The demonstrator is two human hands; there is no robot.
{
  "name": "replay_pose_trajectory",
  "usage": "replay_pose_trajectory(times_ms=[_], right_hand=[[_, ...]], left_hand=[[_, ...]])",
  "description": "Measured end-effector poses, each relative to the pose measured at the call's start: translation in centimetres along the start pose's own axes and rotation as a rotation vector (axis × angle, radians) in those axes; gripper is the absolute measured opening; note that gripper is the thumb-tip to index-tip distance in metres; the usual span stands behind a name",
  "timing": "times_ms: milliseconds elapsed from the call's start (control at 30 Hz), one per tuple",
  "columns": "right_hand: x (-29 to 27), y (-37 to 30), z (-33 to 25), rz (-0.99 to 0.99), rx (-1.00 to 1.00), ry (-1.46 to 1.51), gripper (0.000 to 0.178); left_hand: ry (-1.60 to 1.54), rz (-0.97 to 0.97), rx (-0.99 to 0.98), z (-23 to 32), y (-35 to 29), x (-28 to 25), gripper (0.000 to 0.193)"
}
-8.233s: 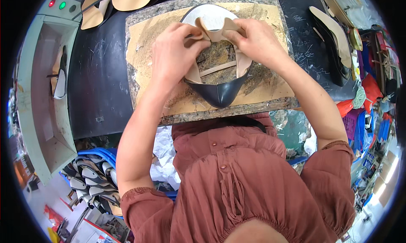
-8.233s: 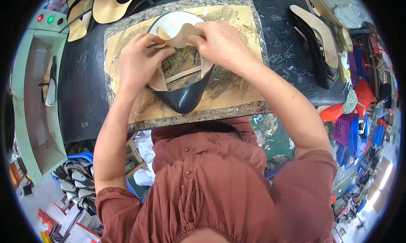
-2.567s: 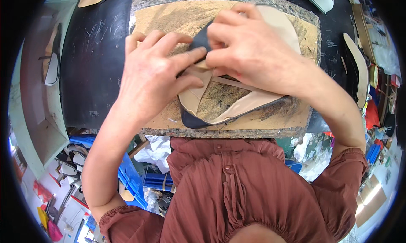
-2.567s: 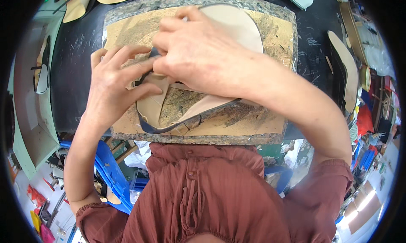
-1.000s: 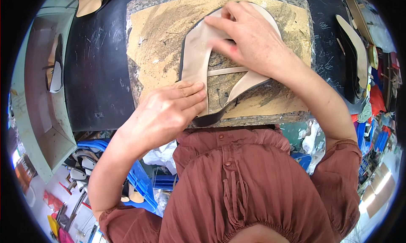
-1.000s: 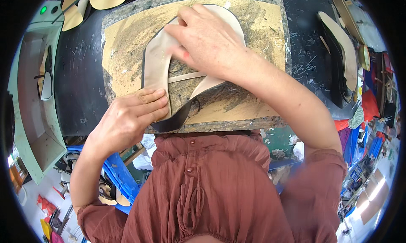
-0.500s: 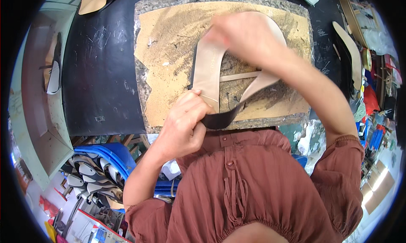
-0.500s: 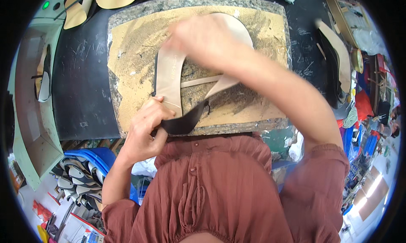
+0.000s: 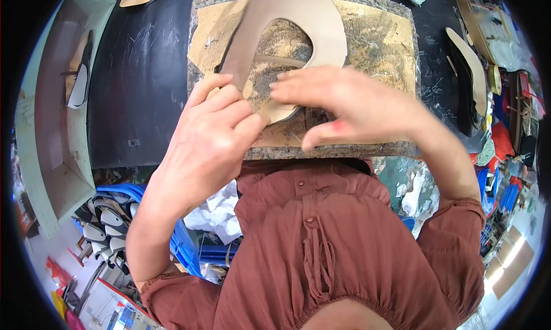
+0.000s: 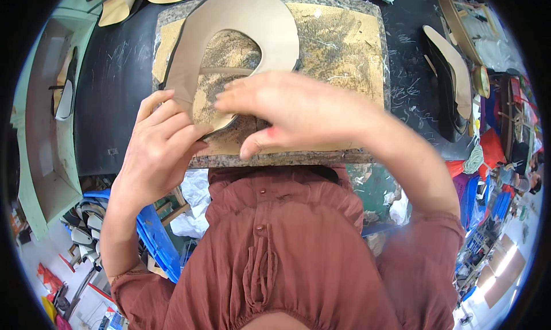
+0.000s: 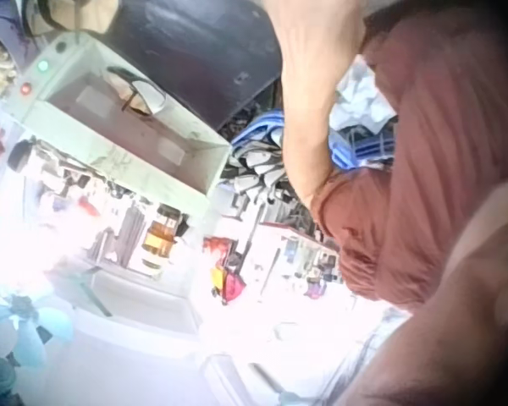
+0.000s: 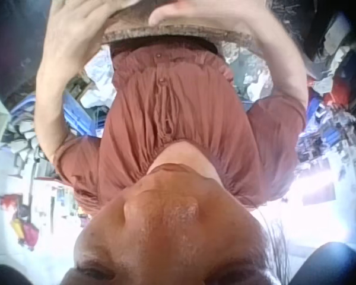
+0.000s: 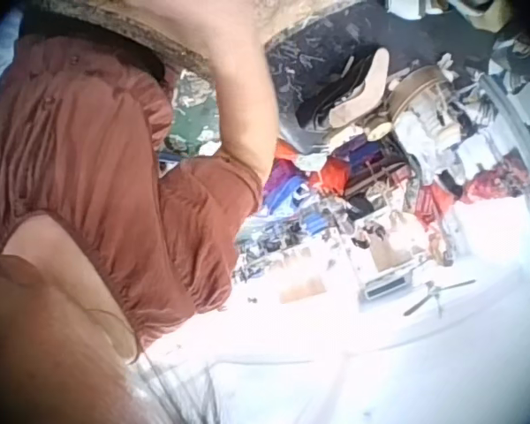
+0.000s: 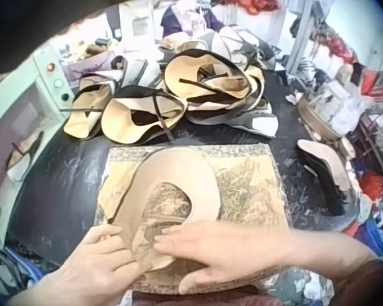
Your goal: The person attaches inner linings into shoe uppers by hand, pressing and smoothing them down against a board before placing the finished pieces aside.
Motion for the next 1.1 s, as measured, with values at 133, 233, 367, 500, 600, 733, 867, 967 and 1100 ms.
replay_pose_trajectory(times_ms=[133, 233, 367, 500, 600, 733, 867, 967, 1100], right_hand=[[3.3, -1.2, 1.0, 0.121, -0.067, -0.170, 0.060], [3.5, -1.2, 1.3, 0.138, -0.094, -0.175, 0.059], [2.9, -1.7, 0.2, 0.167, -0.057, -0.173, 0.063], [-0.1, -0.8, -3.0, 0.007, 0.112, 0.003, 0.052], [-1.0, -4.4, -2.1, -0.012, 0.239, -0.172, 0.037], [-8.9, -11.5, -2.5, 0.258, 0.321, -0.487, 0.025], [-19.0, -21.1, -3.5, 0.944, 0.274, -0.817, 0.020], [-20.2, -28.3, 2.3, 1.014, 0.469, -0.925, 0.013], [-14.2, -34.9, 11.3, 0.597, 0.746, -0.812, 0.027]], left_hand=[[0.244, -0.136, 0.095, 2.1, -1.0, 3.2, 0.007], [0.531, -0.291, 0.115, 3.9, -1.8, 3.9, 0.008], [0.432, -0.230, 0.016, 4.6, -1.0, 2.5, 0.011], [0.224, 0.071, -0.065, 5.1, 1.9, 0.5, 0.014], [0.293, 0.438, -0.075, 5.8, 3.3, -1.6, 0.019], [0.047, 0.673, -0.185, 4.5, 1.7, -2.9, 0.021], [-0.203, 0.506, -0.317, 2.2, 2.1, 1.3, 0.015], [-0.233, 0.468, -0.266, 2.1, 4.4, 3.9, 0.015], [-0.298, 0.375, -0.180, 1.0, 8.3, 4.5, 0.013]])
Point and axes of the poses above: each hand's wrist, its own y-axis towards the middle knuckle, its own x-axis out of the palm, z = x × y, the point moved 5 cm from there along y, towards the middle knuckle, and after that the axes turned 7 degrees about x, right-handed, at the moved point
